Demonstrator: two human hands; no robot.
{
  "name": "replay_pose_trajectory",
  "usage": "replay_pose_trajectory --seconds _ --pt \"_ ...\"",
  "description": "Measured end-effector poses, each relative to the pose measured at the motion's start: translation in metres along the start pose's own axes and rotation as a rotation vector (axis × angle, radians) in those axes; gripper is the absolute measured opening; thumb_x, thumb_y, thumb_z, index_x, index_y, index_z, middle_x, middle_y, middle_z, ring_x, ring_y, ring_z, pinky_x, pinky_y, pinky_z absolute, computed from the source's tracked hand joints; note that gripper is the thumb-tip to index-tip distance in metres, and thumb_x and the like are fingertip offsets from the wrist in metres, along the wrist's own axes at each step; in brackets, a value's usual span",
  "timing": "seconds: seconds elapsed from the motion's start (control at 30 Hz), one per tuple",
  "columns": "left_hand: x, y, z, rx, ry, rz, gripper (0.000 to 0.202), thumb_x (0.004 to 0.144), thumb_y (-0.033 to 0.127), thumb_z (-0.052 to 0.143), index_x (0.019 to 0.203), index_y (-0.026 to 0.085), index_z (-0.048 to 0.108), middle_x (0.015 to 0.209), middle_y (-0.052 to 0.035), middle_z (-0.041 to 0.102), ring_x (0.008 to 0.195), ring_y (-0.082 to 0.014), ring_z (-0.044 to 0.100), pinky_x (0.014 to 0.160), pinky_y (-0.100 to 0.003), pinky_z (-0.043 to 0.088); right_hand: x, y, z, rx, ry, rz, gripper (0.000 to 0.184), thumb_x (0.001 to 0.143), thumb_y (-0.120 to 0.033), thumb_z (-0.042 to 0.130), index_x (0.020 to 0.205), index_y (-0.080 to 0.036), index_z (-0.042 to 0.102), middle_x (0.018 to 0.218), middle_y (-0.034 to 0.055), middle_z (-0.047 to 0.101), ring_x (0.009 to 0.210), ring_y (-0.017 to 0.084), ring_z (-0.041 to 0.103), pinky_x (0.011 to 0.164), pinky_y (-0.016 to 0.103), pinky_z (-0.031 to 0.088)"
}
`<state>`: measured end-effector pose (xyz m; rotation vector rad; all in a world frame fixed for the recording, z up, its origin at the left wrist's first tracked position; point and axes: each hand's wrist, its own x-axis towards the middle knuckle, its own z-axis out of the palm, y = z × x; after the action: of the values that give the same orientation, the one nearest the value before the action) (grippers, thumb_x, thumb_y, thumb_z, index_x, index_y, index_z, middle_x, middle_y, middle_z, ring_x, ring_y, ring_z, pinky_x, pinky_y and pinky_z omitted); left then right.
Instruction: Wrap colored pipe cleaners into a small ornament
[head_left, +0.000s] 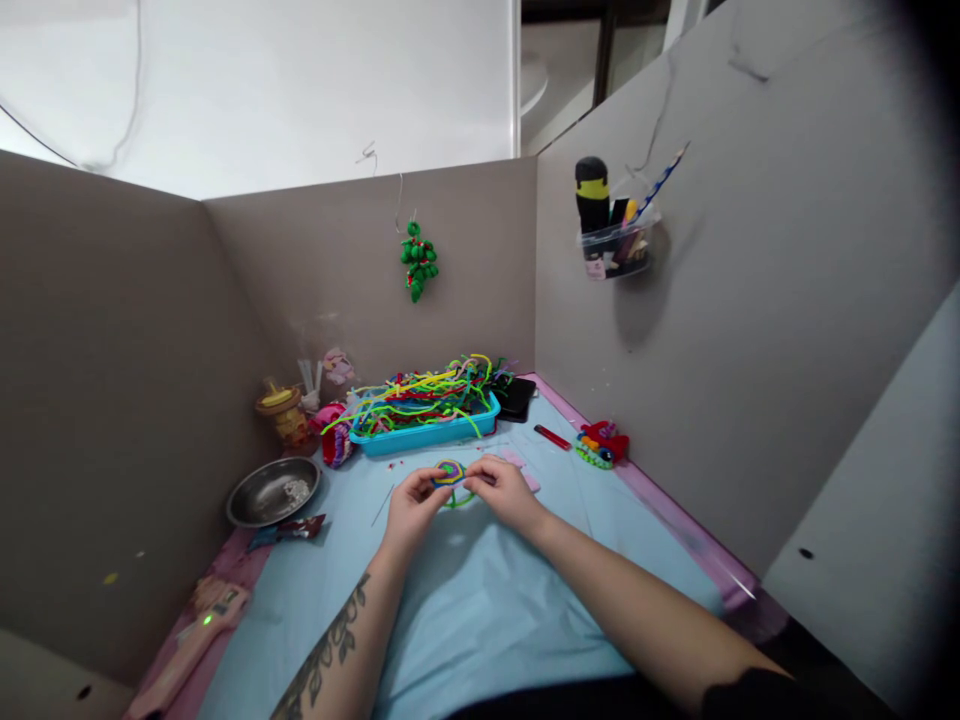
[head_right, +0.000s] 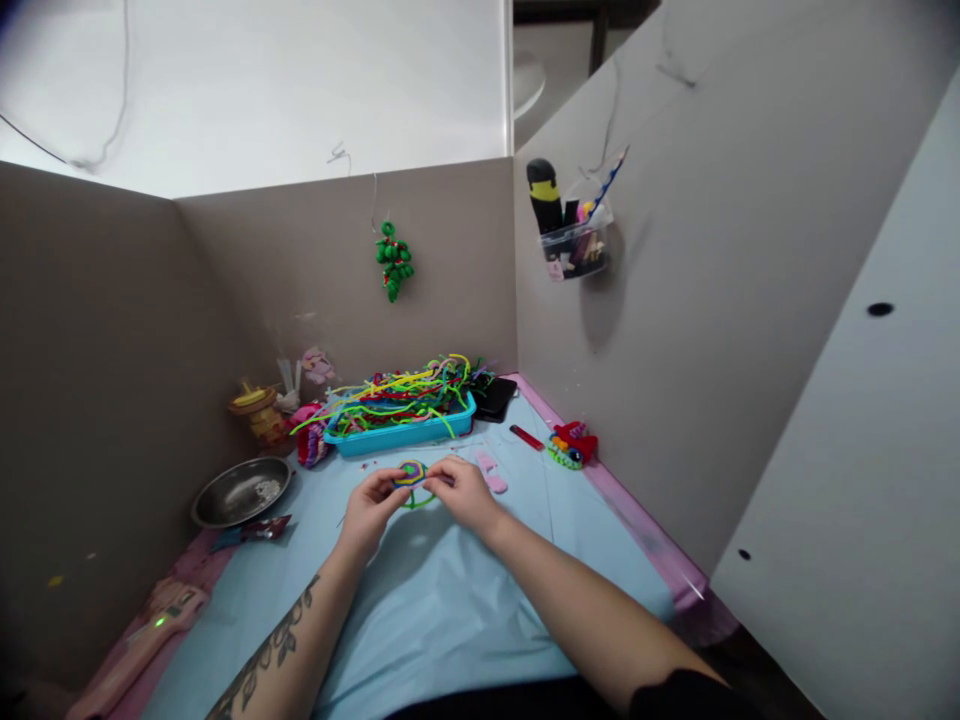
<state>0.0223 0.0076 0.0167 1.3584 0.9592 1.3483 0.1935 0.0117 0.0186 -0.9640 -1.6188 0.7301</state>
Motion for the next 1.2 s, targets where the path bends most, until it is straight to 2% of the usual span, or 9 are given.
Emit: replay_pose_trajectory --seconds 0.13,0.17,0.23,0.3,0.37,0.57,0.77,0.97,1.2 --pt "0.002 0.003 -0.001 0.034 -0.055 0.016 0.033 0.063 0.029 0.072 0.092 0.016 0.062 0.087 -0.0072 0.068 0.075 -0.0186 0.062 0.067 -0.029 0.046 0.002 0.001 0.000 0.147 -0.099 0.135 0.014 0.071 -0.029 0.059 0.069 -0.016 0.063 0.066 -0.0006 0.056 0.064 0.013 0.051 0.062 0.024 0.039" --pt "0.002 0.004 -0.001 0.095 -0.021 0.058 0.034 0.064 0.029 0.070 0.095 0.017 0.061 0.089 -0.0073 0.067 0.078 -0.0193 0.061 0.069 -0.030 0.046 0.003 0.002 0.001 0.183 -0.110 0.167 0.015 0.071 -0.030 0.059 0.069 -0.016 0.062 0.064 -0.0009 0.056 0.062 0.012 0.051 0.061 0.024 0.039" --pt "0.001 0.006 -0.001 0.285 0.129 0.183 0.036 0.065 0.031 0.069 0.097 0.019 0.060 0.092 -0.0069 0.065 0.085 -0.0205 0.060 0.072 -0.032 0.044 0.004 0.005 0.003 0.226 -0.079 0.205 0.017 0.070 -0.032 0.060 0.068 -0.015 0.060 0.062 -0.0015 0.055 0.060 0.012 0.050 0.060 0.024 0.038" --pt "-0.001 0.007 0.000 0.461 0.277 0.294 0.031 0.065 0.032 0.068 0.092 0.019 0.059 0.089 -0.0058 0.063 0.084 -0.0200 0.058 0.072 -0.032 0.043 0.004 0.008 0.005 0.239 -0.011 0.211 0.018 0.069 -0.033 0.060 0.067 -0.015 0.059 0.061 -0.0019 0.054 0.060 0.012 0.048 0.059 0.024 0.037" --pt "-0.003 0.006 0.002 0.510 0.303 0.324 0.024 0.068 0.033 0.066 0.085 0.019 0.056 0.081 -0.0040 0.062 0.075 -0.0177 0.057 0.067 -0.030 0.043 0.004 0.009 0.007 0.243 0.035 0.208 0.019 0.069 -0.034 0.060 0.066 -0.015 0.058 0.061 -0.0023 0.053 0.059 0.011 0.047 0.058 0.024 0.037" --pt "-0.008 0.003 0.014 0.253 0.172 0.152 0.033 0.068 0.032 0.066 0.092 0.019 0.048 0.074 -0.0028 0.067 0.063 -0.0141 0.059 0.055 -0.023 0.040 0.000 0.009 0.015 0.270 0.018 0.206 0.020 0.070 -0.034 0.059 0.064 -0.016 0.055 0.058 -0.0034 0.049 0.057 0.010 0.045 0.055 0.022 0.036" --pt "-0.004 0.003 0.016 -0.051 0.149 -0.017 0.041 0.065 0.031 0.070 0.088 0.020 0.039 0.058 0.0035 0.063 0.048 -0.0093 0.054 0.049 -0.019 0.034 -0.001 0.008 0.017 0.240 -0.007 0.181 0.017 0.070 -0.031 0.059 0.065 -0.016 0.056 0.060 -0.0029 0.051 0.058 0.010 0.046 0.056 0.022 0.038" --pt "-0.004 0.008 0.017 -0.146 0.178 -0.106 0.049 0.057 0.028 0.076 0.084 0.022 0.035 0.050 0.0094 0.057 0.039 -0.0055 0.045 0.043 -0.015 0.028 0.001 0.009 0.016 0.225 -0.008 0.173 0.015 0.069 -0.029 0.060 0.065 -0.015 0.057 0.059 -0.0032 0.052 0.058 0.011 0.048 0.057 0.023 0.038" --pt "0.000 0.003 0.011 -0.112 0.193 -0.102 0.043 0.060 0.034 0.073 0.085 0.020 0.041 0.054 0.0078 0.056 0.036 -0.0031 0.037 0.040 -0.015 0.022 0.002 0.012 0.015 0.214 -0.024 0.147 0.017 0.071 -0.031 0.060 0.075 -0.015 0.061 0.066 -0.0008 0.058 0.061 0.012 0.052 0.059 0.024 0.041"
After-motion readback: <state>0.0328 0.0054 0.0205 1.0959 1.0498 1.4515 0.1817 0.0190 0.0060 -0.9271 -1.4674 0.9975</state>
